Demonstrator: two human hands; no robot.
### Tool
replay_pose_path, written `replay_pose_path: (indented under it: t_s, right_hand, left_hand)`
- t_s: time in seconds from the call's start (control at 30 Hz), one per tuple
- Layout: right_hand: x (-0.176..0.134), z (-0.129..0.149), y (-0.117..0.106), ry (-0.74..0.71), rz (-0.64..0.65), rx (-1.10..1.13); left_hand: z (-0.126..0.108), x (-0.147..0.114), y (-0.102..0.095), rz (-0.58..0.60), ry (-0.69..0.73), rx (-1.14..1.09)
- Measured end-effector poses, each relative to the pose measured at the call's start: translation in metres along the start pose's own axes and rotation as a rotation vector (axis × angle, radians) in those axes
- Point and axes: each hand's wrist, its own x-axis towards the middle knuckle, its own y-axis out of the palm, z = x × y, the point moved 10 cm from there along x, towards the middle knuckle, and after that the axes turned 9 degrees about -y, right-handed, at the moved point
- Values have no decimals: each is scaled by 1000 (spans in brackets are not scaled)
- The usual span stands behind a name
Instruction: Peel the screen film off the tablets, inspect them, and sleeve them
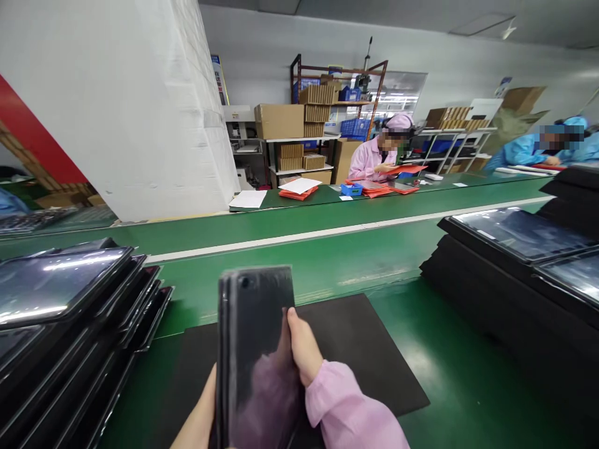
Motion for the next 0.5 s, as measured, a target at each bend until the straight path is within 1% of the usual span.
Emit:
replay_pose_path:
  t_s: [0.1, 0.17, 0.2, 0.3, 0.4, 0.47, 0.5]
  right_hand:
    - [8, 16, -17, -28, 17, -78]
    - [11, 23, -27, -101, -21, -136]
    - [11, 23, -30, -127, -45, -161]
    - [5, 12, -42, -169, -108, -245]
    - [-3, 0, -56, -146, -103, -353]
    - [-8, 4, -64, -153, -78, -454]
    - [-11, 10, -65, -184, -69, -517]
  left_hand:
    - [24, 8, -24, -101, -114, -76]
    - [37, 16, -36, -159, -150, -145]
    - [43, 21, -39, -172, -157, -191]
    - [55, 30, -41, -167, -186, -298]
    - [58, 31, -40, -169, -198, -343]
    - [54, 28, -40, -183, -170, -359]
    - [52, 26, -39, -184, -157, -361]
